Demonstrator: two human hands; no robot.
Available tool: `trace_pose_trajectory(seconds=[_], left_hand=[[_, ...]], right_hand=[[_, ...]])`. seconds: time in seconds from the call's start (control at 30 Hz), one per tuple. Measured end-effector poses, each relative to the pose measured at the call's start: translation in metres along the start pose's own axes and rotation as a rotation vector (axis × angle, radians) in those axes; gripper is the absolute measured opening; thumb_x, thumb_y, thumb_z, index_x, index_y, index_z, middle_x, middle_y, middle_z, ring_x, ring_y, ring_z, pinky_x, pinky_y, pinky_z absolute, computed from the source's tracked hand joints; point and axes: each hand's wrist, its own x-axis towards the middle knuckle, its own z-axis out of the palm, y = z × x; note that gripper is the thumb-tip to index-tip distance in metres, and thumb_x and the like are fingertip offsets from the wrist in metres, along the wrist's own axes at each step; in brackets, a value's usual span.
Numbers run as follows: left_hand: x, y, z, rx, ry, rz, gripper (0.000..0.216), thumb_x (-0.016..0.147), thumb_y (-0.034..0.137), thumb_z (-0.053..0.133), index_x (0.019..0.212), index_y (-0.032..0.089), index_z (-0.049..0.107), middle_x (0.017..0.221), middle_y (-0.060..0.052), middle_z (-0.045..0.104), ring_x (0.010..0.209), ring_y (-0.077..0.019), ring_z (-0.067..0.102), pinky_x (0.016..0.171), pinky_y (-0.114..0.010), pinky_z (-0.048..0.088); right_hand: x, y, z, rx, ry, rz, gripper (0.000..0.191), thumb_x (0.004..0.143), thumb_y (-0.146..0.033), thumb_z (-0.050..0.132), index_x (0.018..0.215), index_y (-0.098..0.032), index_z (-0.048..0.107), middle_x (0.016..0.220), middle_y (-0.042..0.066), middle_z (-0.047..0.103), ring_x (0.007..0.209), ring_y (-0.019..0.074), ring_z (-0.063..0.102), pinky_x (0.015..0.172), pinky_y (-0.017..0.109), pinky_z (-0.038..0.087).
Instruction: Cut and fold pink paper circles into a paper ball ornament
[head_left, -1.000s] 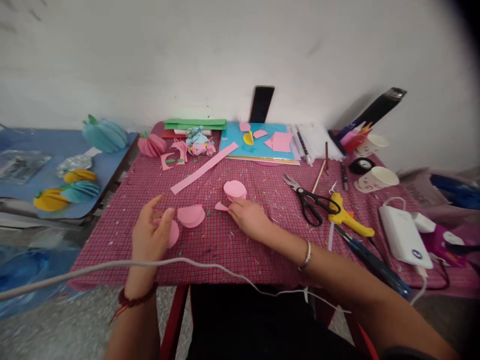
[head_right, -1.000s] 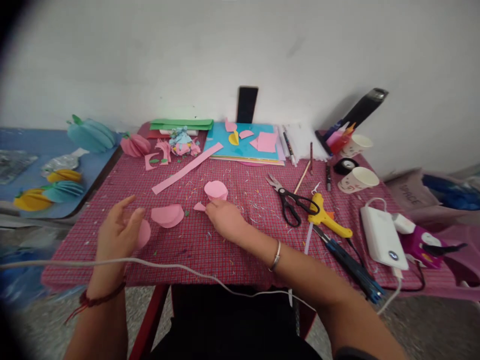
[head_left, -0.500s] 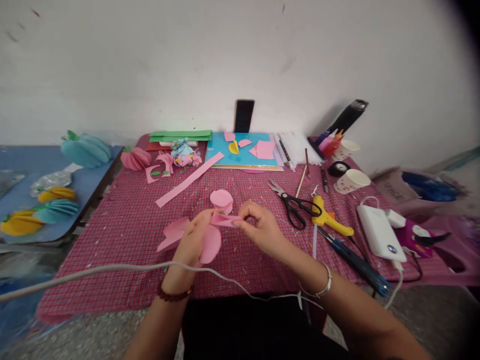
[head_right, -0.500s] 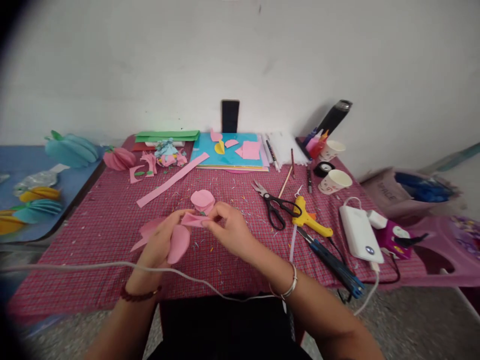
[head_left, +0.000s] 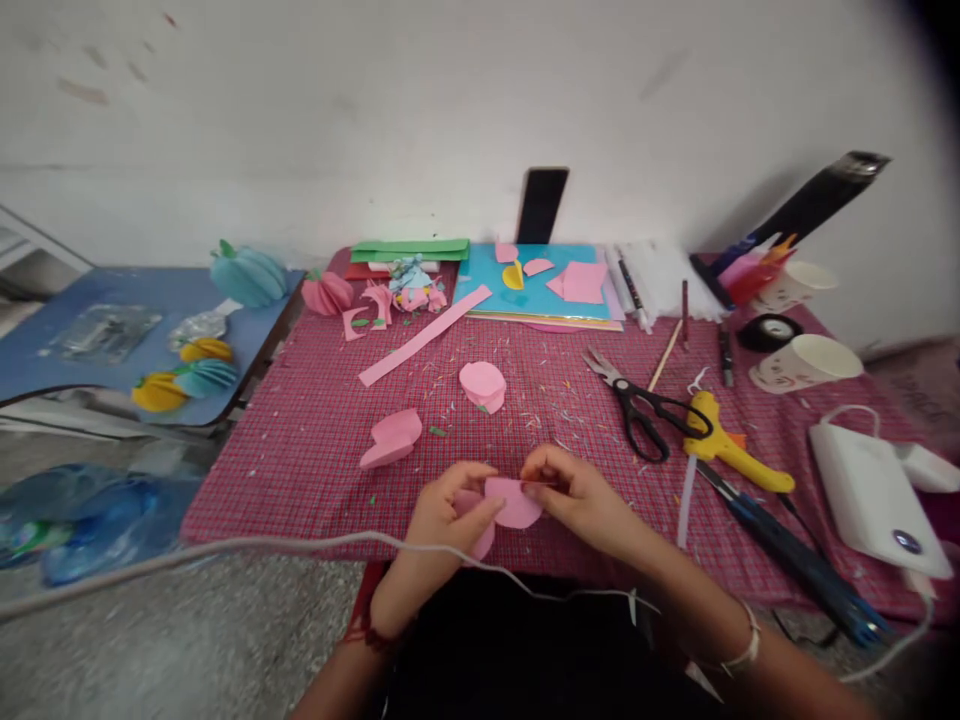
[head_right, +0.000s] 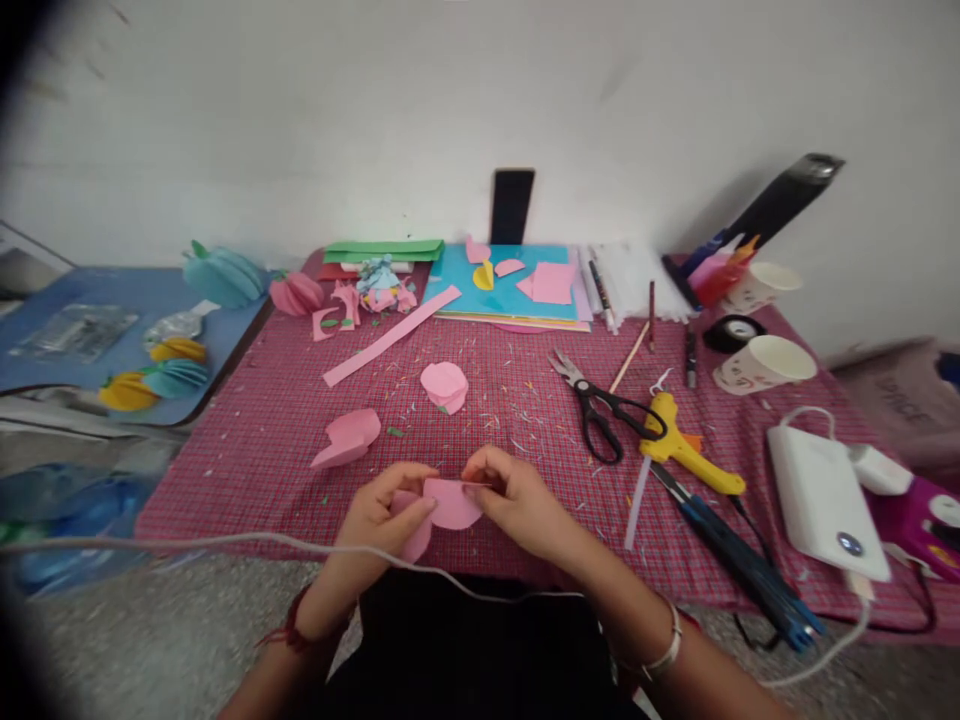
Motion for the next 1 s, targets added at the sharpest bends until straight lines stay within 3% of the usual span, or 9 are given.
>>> trace_pose_trajectory(seconds=[0.13, 0.17, 0.23, 0.33, 0.47, 0.57, 0.73, 0.83, 1.0], left_hand=[[-0.015, -0.011, -0.061, 0.306, 0.525, -0.015, 0.039, 0.077, 0.04, 0.064, 0.111, 0.021, 0.06, 0.083, -0.005, 0.067, 0.076, -0.0211, 0.064, 0.072, -0.033, 0.048], [-0.017, -0.014, -0.076, 0.398, 0.55, -0.043, 0.04, 0.076, 0.04, 0.064, 0.111, 0.021, 0.06, 0.083, -0.005, 0.068, 0.075, -0.0225, 0.066, 0.071, -0.033, 0.049], [-0.016, -0.018, -0.097, 0.574, 0.478, -0.118, 0.044, 0.074, 0.037, 0.063, 0.115, 0.022, 0.059, 0.077, -0.005, 0.069, 0.071, -0.0248, 0.068, 0.065, -0.033, 0.049], [-0.008, -0.018, -0.109, 0.772, 0.283, -0.195, 0.061, 0.076, 0.035, 0.061, 0.133, 0.019, 0.05, 0.065, -0.003, 0.068, 0.065, -0.0271, 0.069, 0.06, -0.033, 0.047], [0.014, -0.02, -0.119, 0.84, 0.121, -0.13, 0.069, 0.081, 0.037, 0.055, 0.143, 0.012, 0.039, 0.063, -0.004, 0.068, 0.064, -0.0259, 0.068, 0.061, -0.031, 0.044], [0.033, -0.031, -0.132, 0.761, 0.088, -0.077, 0.056, 0.084, 0.043, 0.052, 0.133, 0.015, 0.054, 0.065, -0.004, 0.07, 0.063, -0.0236, 0.066, 0.062, -0.031, 0.044], [0.055, -0.049, -0.136, 0.426, 0.061, -0.02, 0.031, 0.08, 0.038, 0.058, 0.103, 0.024, 0.073, 0.1, -0.007, 0.075, 0.088, -0.0261, 0.068, 0.081, -0.037, 0.048], [0.06, -0.052, -0.129, 0.296, 0.095, -0.032, 0.023, 0.078, 0.036, 0.059, 0.087, 0.022, 0.075, 0.089, -0.006, 0.076, 0.085, -0.0255, 0.068, 0.08, -0.037, 0.049], [0.07, -0.037, -0.133, 0.23, 0.137, -0.006, 0.024, 0.076, 0.041, 0.061, 0.073, 0.019, 0.071, 0.067, -0.002, 0.067, 0.065, -0.0186, 0.059, 0.062, -0.028, 0.044]], right_hand=[[0.009, 0.0, 0.002, 0.022, 0.064, -0.008, 0.007, 0.081, -0.027, 0.054, 0.081, -0.02, 0.052, 0.07, -0.003, 0.046, 0.062, 0.0122, 0.043, 0.056, 0.024, 0.033], [0.012, -0.001, 0.003, 0.03, 0.076, -0.006, 0.008, 0.081, -0.028, 0.054, 0.081, -0.02, 0.052, 0.07, -0.003, 0.045, 0.062, 0.0123, 0.043, 0.056, 0.024, 0.034], [0.015, -0.002, 0.005, 0.049, 0.072, 0.001, 0.01, 0.08, -0.029, 0.055, 0.081, -0.02, 0.052, 0.07, -0.003, 0.046, 0.062, 0.0125, 0.043, 0.057, 0.024, 0.034], [0.015, -0.002, 0.01, 0.063, 0.065, 0.004, 0.012, 0.079, -0.031, 0.056, 0.079, -0.02, 0.051, 0.07, -0.003, 0.047, 0.063, 0.0128, 0.044, 0.058, 0.024, 0.035], [0.011, 0.001, 0.013, 0.065, 0.078, 0.019, 0.014, 0.08, -0.033, 0.057, 0.079, -0.02, 0.052, 0.07, -0.002, 0.048, 0.063, 0.0132, 0.045, 0.058, 0.025, 0.035], [0.009, 0.003, 0.012, 0.08, 0.081, 0.034, 0.015, 0.08, -0.034, 0.058, 0.079, -0.02, 0.053, 0.07, -0.002, 0.049, 0.062, 0.0134, 0.045, 0.057, 0.025, 0.034], [0.008, 0.008, 0.011, 0.085, 0.089, 0.047, 0.015, 0.082, -0.034, 0.058, 0.081, -0.019, 0.054, 0.072, -0.001, 0.051, 0.064, 0.0137, 0.047, 0.059, 0.025, 0.035], [0.01, 0.01, 0.012, 0.078, 0.08, 0.065, 0.015, 0.083, -0.034, 0.057, 0.08, -0.019, 0.053, 0.07, -0.002, 0.05, 0.063, 0.0136, 0.046, 0.058, 0.025, 0.034], [0.018, 0.0, 0.013, 0.055, 0.099, 0.022, 0.015, 0.082, -0.035, 0.057, 0.082, -0.02, 0.054, 0.072, -0.002, 0.049, 0.065, 0.0141, 0.047, 0.059, 0.025, 0.036]])
